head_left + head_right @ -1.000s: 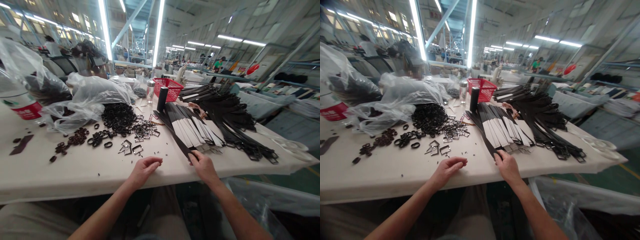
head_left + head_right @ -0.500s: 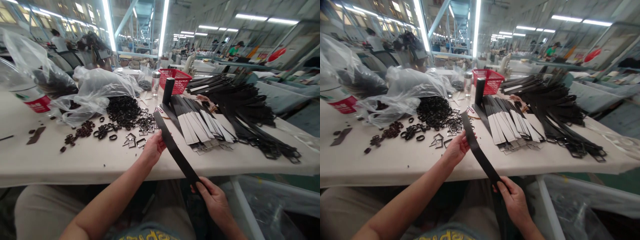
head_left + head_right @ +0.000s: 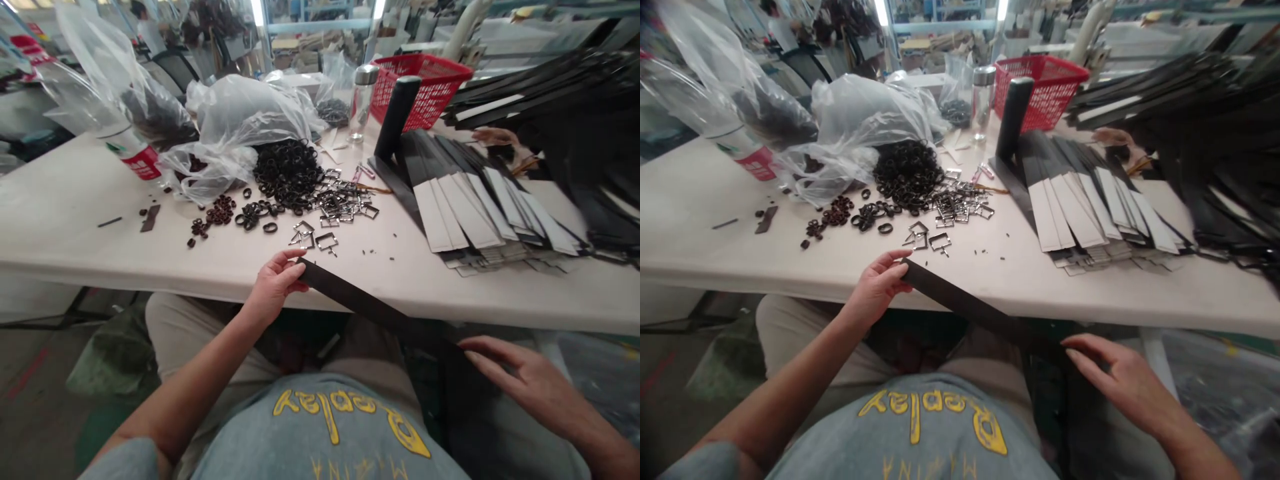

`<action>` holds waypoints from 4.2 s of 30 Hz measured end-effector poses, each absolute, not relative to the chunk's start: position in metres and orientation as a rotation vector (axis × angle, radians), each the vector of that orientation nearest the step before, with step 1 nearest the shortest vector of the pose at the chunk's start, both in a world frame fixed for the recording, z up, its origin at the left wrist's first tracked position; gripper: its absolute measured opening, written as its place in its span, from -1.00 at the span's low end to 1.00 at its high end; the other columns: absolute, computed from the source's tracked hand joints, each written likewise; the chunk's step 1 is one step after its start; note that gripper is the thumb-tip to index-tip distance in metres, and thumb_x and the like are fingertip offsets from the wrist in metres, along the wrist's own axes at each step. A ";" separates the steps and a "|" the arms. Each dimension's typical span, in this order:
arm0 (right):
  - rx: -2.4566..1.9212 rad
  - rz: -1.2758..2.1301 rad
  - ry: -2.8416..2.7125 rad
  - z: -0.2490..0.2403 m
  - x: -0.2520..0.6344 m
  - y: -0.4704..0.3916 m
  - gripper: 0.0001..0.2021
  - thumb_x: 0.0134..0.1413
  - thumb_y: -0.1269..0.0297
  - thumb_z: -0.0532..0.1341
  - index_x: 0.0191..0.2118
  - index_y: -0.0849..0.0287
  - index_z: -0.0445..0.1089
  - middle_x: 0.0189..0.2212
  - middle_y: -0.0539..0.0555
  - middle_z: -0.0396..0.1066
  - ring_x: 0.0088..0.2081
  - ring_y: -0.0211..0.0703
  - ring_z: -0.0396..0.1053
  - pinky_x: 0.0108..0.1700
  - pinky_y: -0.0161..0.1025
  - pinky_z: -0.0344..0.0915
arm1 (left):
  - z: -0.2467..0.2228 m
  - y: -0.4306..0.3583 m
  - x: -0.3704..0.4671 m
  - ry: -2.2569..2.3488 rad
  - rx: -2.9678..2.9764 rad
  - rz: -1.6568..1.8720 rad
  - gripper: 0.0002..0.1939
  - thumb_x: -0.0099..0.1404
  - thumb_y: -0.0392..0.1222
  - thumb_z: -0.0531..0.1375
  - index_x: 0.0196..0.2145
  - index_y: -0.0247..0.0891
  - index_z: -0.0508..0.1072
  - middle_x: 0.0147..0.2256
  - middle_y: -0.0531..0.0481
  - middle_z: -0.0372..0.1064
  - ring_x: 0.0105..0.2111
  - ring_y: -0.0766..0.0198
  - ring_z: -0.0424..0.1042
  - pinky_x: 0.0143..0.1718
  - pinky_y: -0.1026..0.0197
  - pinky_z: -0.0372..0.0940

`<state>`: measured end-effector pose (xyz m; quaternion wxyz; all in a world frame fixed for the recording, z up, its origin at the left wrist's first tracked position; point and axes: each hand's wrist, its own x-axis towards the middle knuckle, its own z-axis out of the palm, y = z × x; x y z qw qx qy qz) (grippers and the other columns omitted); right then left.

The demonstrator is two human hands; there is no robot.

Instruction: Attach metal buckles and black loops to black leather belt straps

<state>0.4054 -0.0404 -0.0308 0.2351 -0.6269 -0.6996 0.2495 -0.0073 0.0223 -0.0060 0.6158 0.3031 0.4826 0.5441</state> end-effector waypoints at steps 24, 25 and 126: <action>-1.176 0.620 -1.967 -0.031 0.215 -0.028 -0.94 0.18 0.33 0.30 -0.32 0.15 0.44 -0.42 0.03 0.48 -0.34 -0.10 0.40 -0.23 -0.16 0.30 | -0.034 -0.030 0.025 0.983 0.671 1.092 -0.67 0.13 -0.11 0.39 -0.15 -0.21 0.50 -0.37 0.06 0.41 -0.39 0.37 0.42 -0.32 0.30 0.44; -1.177 0.601 -1.983 -0.031 0.215 -0.028 -0.91 0.20 0.33 0.29 -0.35 0.16 0.43 -0.45 0.02 0.46 -0.36 -0.11 0.38 -0.25 -0.16 0.29 | -0.034 -0.029 0.023 0.997 0.775 1.075 -0.66 0.14 -0.10 0.38 -0.13 -0.20 0.51 -0.35 0.05 0.42 -0.37 0.35 0.43 -0.29 0.28 0.43; -1.029 1.600 -0.969 -0.026 0.188 -0.001 -0.66 -0.03 -0.02 0.36 -0.43 0.16 0.34 -0.57 -0.09 0.33 -0.60 -0.34 0.22 -0.53 -0.34 0.15 | -0.018 0.028 0.047 0.910 1.388 1.387 -0.90 0.29 -0.22 0.29 -0.23 -0.15 0.60 -0.04 -0.08 0.46 -0.09 0.16 0.53 0.01 0.07 0.43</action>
